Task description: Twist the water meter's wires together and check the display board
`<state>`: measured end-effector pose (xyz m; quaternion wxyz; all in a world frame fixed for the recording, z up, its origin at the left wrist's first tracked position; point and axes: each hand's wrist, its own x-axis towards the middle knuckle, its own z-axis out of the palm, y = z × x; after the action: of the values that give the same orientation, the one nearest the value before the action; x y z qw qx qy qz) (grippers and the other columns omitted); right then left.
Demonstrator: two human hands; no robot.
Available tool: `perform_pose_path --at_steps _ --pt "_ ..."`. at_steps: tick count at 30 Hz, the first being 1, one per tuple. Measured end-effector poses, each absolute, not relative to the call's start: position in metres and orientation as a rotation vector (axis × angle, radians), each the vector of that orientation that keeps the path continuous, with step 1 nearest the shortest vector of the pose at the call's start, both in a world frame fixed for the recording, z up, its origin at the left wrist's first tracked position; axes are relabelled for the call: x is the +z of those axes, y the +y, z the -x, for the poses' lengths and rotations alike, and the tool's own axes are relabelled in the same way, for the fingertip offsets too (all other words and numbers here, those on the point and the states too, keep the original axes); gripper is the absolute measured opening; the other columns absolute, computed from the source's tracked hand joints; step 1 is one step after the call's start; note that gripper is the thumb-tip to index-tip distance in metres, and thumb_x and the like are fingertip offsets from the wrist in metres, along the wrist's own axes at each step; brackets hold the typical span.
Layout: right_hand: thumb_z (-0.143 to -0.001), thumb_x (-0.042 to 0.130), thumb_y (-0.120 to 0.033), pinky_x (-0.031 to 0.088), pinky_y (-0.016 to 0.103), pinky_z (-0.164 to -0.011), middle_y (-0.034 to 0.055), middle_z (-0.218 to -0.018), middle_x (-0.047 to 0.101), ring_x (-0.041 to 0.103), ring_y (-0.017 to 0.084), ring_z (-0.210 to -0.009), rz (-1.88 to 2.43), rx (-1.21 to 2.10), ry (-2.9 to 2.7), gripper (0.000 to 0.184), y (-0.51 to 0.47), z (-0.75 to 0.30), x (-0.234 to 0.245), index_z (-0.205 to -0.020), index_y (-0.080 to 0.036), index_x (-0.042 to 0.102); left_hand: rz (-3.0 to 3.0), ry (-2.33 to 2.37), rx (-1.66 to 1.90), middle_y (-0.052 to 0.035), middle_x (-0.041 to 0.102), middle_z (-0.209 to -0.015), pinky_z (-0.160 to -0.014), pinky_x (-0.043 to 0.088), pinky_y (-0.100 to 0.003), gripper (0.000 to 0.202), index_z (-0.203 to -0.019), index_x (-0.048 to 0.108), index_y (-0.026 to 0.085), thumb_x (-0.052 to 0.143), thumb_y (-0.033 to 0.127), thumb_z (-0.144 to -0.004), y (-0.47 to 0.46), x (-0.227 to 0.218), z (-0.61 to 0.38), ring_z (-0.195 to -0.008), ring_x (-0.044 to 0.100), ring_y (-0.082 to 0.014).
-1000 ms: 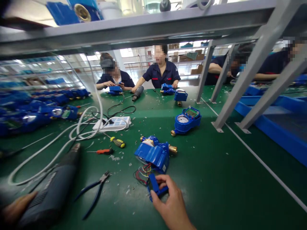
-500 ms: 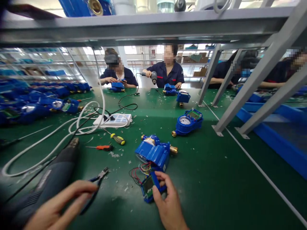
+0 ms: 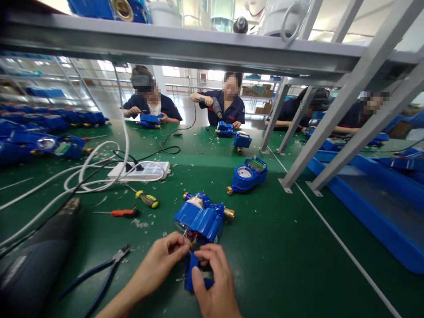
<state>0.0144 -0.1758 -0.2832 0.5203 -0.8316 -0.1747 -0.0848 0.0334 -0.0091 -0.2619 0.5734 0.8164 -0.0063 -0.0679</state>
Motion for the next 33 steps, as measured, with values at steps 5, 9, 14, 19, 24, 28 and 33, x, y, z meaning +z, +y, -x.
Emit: perform_pose_path --at_steps 5,9,14,19,24,28,33 --pt "-0.085 0.048 -0.018 0.047 0.028 -0.068 0.0036 -0.084 0.065 0.061 0.017 -0.073 2.205 -0.145 -0.524 0.016 -0.168 -0.03 -0.257 -0.09 -0.022 0.062 -1.876 -0.094 -0.138 -0.0004 0.057 -0.074 -0.065 0.038 -0.023 0.022 -0.076 0.059 0.016 0.049 0.034 -0.082 -0.006 -0.263 -0.029 -0.069 0.048 -0.013" --pt "-0.083 0.052 -0.018 0.046 0.028 -0.06 0.003 -0.081 0.067 0.061 0.018 -0.064 2.322 -0.113 -0.463 0.013 -0.158 -0.033 -0.251 -0.088 -0.022 0.064 -1.842 -0.066 -0.11 -0.0021 0.062 -0.079 -0.071 0.04 -0.025 0.018 -0.082 0.06 0.016 0.048 0.03 -0.083 -0.007 -0.267 -0.023 -0.075 0.053 -0.0149" --pt "-0.08 0.056 -0.019 0.048 0.025 -0.058 0.0014 -0.077 0.069 0.062 0.016 -0.061 2.302 0.007 -0.378 0.013 -0.153 -0.038 -0.249 -0.087 -0.022 0.067 -1.79 0.038 -0.044 -0.0004 0.061 -0.075 -0.066 0.043 -0.023 0.012 -0.085 0.057 0.017 0.053 0.027 -0.079 -0.011 -0.271 -0.02 -0.07 0.054 -0.0137" --pt "-0.076 0.059 -0.019 0.047 0.024 -0.055 0.001 -0.072 0.071 0.063 0.017 -0.059 2.317 0.105 -0.38 0.013 -0.145 -0.046 -0.242 -0.078 -0.022 0.071 -1.769 0.077 0.048 0.004 0.058 -0.074 -0.066 0.044 -0.022 0.015 -0.093 0.044 0.021 0.052 0.024 -0.08 -0.006 -0.274 -0.02 -0.069 0.056 -0.0113" --pt "-0.073 0.06 -0.018 0.046 0.023 -0.053 0.0016 -0.072 0.07 0.061 0.016 -0.057 2.301 0.101 -0.348 0.011 -0.134 -0.047 -0.239 -0.074 -0.021 0.071 -1.847 0.083 0.088 0.0036 0.059 -0.078 -0.071 0.046 -0.024 0.019 -0.095 0.039 0.022 0.051 0.025 -0.081 0.003 -0.274 -0.016 -0.075 0.059 -0.0124" --pt "-0.073 0.059 -0.014 0.046 0.023 -0.053 0.0018 -0.071 0.069 0.061 0.015 -0.057 2.286 0.103 -0.355 0.013 -0.13 -0.048 -0.237 -0.074 -0.02 0.071 -1.95 0.132 0.137 0.0027 0.063 -0.08 -0.074 0.046 -0.026 0.019 -0.094 0.038 0.023 0.052 0.026 -0.081 0.006 -0.273 -0.013 -0.079 0.061 -0.0135" --pt "-0.073 0.059 -0.013 0.046 0.023 -0.055 0.0022 -0.071 0.069 0.061 0.015 -0.058 2.332 0.125 -0.363 0.013 -0.13 -0.051 -0.235 -0.073 -0.019 0.07 -1.96 0.196 0.148 0.0032 0.066 -0.08 -0.073 0.047 -0.026 0.022 -0.095 0.037 0.024 0.054 0.028 -0.08 0.005 -0.274 -0.012 -0.079 0.064 -0.014"
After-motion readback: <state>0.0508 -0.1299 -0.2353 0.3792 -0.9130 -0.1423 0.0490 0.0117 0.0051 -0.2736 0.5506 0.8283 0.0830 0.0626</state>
